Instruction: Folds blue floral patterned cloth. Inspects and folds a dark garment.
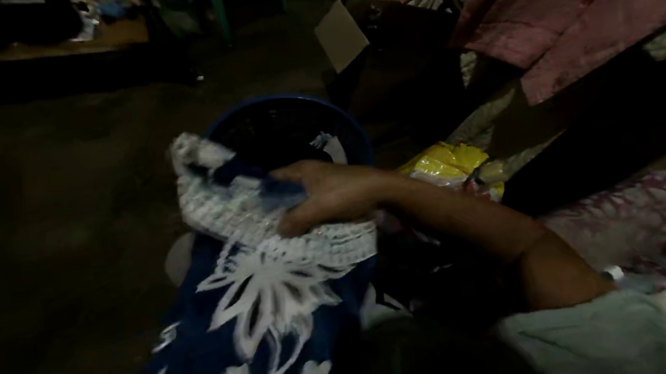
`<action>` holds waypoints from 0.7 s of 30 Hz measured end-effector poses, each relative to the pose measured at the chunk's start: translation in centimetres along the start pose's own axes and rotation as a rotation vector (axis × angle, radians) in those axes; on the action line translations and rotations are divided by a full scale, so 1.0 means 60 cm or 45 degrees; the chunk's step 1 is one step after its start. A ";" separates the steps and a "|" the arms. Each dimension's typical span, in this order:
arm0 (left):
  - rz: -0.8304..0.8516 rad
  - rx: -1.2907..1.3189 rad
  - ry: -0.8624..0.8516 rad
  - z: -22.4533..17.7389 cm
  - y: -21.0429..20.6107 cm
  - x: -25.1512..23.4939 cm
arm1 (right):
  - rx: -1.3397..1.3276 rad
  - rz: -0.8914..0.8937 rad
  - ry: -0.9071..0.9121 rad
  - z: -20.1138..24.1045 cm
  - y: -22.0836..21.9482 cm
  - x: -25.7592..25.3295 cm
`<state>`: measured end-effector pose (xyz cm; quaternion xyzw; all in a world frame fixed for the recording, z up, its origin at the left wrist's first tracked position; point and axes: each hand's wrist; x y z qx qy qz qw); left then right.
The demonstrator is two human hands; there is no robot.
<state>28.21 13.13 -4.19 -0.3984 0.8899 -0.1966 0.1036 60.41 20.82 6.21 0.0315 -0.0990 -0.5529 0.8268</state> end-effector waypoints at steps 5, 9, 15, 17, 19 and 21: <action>0.463 -0.010 0.115 -0.012 -0.052 -0.080 | -0.071 -0.565 -0.001 -0.036 0.167 0.224; 0.247 -0.113 0.165 0.027 0.001 -0.064 | 0.130 -1.013 -0.384 -0.170 0.286 0.395; -0.174 -0.203 0.369 0.046 0.033 -0.009 | 0.385 -1.393 -1.190 -0.377 0.333 0.479; -0.225 -0.215 0.386 0.047 0.045 0.006 | 0.348 -1.408 -1.178 -0.382 0.336 0.479; -0.247 -0.208 0.383 0.043 0.057 0.015 | 0.385 -1.372 -1.198 -0.380 0.346 0.482; -0.280 -0.212 0.381 0.034 0.058 0.015 | 0.535 -1.311 -1.247 -0.365 0.350 0.476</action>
Point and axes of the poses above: each hand's wrist, its own x-axis away from the middle knuckle, its own y-axis out of the back of the hand, z = x × y, and after that the axes turned 1 degree about -x, right-handed
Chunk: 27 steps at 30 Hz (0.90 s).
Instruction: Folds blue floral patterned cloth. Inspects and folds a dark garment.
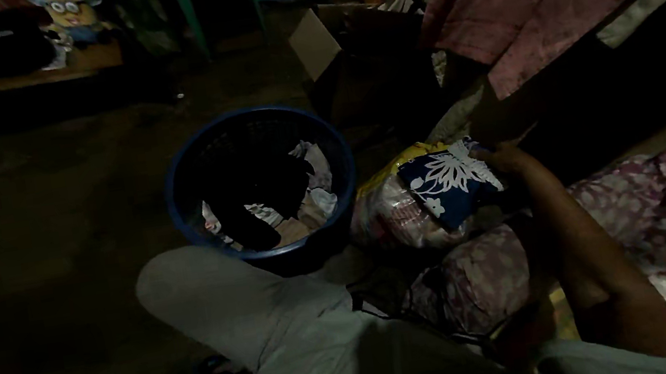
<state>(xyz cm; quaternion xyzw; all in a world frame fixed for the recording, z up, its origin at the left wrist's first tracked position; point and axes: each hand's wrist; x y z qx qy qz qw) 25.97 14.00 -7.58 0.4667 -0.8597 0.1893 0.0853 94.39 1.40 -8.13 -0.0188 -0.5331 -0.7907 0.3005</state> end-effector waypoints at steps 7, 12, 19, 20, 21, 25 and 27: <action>-0.042 -0.048 -0.019 -0.022 -0.003 -0.013 | 0.453 -0.210 0.375 0.124 0.003 0.090; -0.303 -0.462 -0.084 -0.020 0.021 -0.010 | 0.462 -0.022 0.857 0.228 -0.084 0.074; -0.751 -1.609 -0.075 0.029 0.100 0.017 | 0.668 0.542 0.868 0.376 -0.294 0.060; -0.797 -1.674 -0.016 0.040 0.109 0.023 | 0.690 0.622 0.855 0.387 -0.330 0.055; -0.829 -1.728 0.043 0.050 0.115 0.028 | 0.717 0.707 0.831 0.399 -0.363 0.050; -0.855 -1.886 0.035 0.096 0.142 0.035 | 0.701 0.914 0.764 0.420 -0.481 0.035; -0.937 -1.928 -0.032 0.111 0.148 0.029 | 0.618 0.884 0.760 0.430 -0.529 0.031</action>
Point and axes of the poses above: each hand's wrist, its own x-axis away from the middle knuckle, its own y-axis out of the back of the hand, z = x × y, and after that the axes turned 1 degree about -x, right-handed
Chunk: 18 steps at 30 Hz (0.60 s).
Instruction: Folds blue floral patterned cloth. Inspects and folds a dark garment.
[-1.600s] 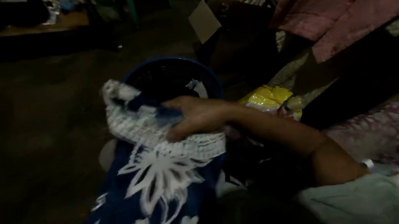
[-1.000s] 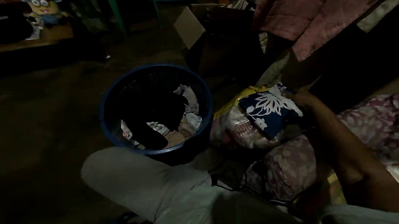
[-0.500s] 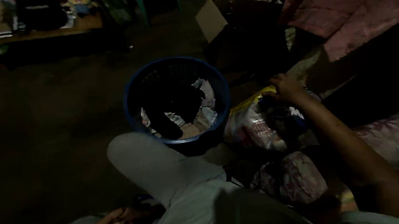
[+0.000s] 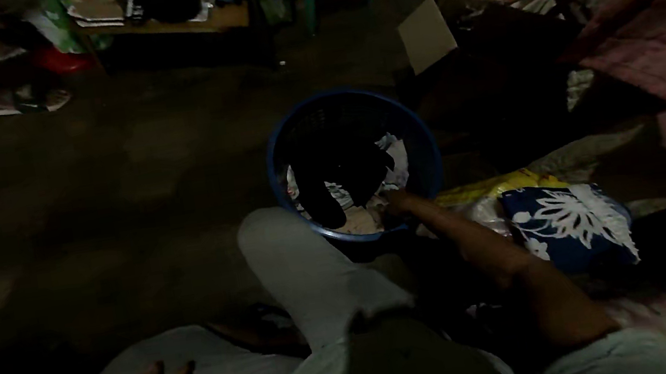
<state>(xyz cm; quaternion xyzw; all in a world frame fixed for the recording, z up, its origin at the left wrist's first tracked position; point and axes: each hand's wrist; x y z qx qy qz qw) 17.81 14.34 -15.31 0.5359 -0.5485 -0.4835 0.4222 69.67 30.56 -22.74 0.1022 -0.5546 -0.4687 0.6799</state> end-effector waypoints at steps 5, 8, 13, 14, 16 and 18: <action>-0.107 -0.016 0.048 -0.009 -0.012 -0.002 | -0.045 -0.185 -0.017 0.057 -0.034 -0.071; -0.111 -0.021 0.056 -0.008 -0.013 -0.001 | -0.002 -0.251 -0.075 0.074 -0.039 -0.100; -0.141 -0.022 0.064 -0.005 -0.018 0.002 | -0.247 -0.236 -0.059 0.074 -0.038 -0.100; -0.152 -0.022 0.067 -0.006 -0.020 0.002 | -0.363 -0.230 -0.044 0.072 -0.031 -0.094; -0.155 0.005 0.070 -0.009 -0.019 0.002 | -0.614 -0.236 -0.018 0.072 -0.002 -0.072; -0.153 0.025 0.075 -0.009 -0.016 0.004 | -0.853 -0.318 0.027 0.071 0.028 -0.054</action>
Point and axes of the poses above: each hand's wrist, its own x-axis away from the middle knuckle, its own y-axis out of the back of the hand, z = x × y, and after that the axes turned 1 degree about -x, right-handed
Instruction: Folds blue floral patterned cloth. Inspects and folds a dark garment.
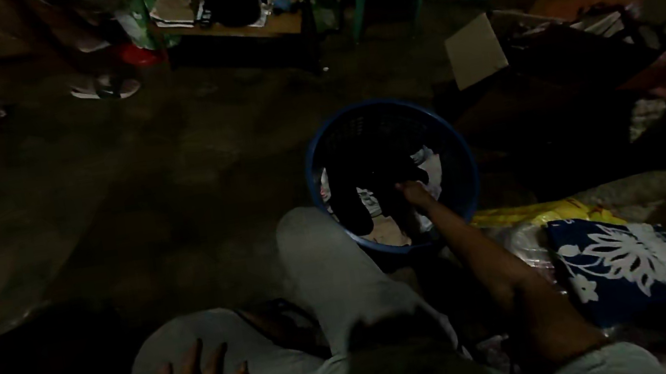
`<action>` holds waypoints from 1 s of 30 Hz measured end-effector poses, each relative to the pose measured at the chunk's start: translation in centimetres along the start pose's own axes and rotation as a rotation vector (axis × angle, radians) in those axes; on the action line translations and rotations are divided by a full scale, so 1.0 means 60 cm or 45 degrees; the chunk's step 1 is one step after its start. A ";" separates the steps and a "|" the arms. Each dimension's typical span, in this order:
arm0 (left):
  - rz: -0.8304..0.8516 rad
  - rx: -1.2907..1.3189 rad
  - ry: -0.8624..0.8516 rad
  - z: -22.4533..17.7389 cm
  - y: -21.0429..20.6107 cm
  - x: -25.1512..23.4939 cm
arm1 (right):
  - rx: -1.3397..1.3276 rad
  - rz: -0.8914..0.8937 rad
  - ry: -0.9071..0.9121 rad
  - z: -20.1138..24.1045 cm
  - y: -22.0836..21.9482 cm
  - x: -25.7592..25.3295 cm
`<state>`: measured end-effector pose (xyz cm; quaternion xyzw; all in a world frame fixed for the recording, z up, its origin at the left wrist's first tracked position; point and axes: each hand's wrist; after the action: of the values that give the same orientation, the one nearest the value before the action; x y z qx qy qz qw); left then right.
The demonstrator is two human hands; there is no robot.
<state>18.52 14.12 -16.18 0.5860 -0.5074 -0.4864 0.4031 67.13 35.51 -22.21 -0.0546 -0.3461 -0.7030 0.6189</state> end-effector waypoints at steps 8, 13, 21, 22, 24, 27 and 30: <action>-0.084 0.032 0.017 0.003 -0.012 0.004 | -0.039 0.197 0.349 0.036 0.048 0.081; 0.102 0.630 0.182 -0.063 0.049 -0.010 | -0.086 0.337 0.787 0.100 -0.006 0.203; 0.787 1.976 0.366 -0.198 0.059 -0.056 | -0.115 0.737 1.160 0.142 -0.126 0.399; 0.806 2.069 0.367 -0.207 0.057 -0.060 | -0.073 0.771 1.189 0.139 -0.134 0.408; 0.807 2.126 0.403 -0.219 0.060 -0.067 | 0.060 0.795 1.243 0.141 -0.149 0.429; 0.738 1.842 0.605 -0.231 0.080 -0.078 | 0.116 0.786 1.337 0.130 -0.179 0.450; 0.695 1.482 0.556 -0.222 0.080 -0.074 | 0.171 0.860 1.513 0.101 -0.183 0.426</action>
<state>30.51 17.45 -8.13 0.6432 -0.7233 0.1147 0.2237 49.23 17.52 -9.32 0.2737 0.0453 -0.3592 0.8911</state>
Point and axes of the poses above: each hand's wrist, its own x-axis away from the middle knuckle, its own y-axis out of the back of the hand, z = x × y, and after that the axes turned 1 degree about -x, right-handed
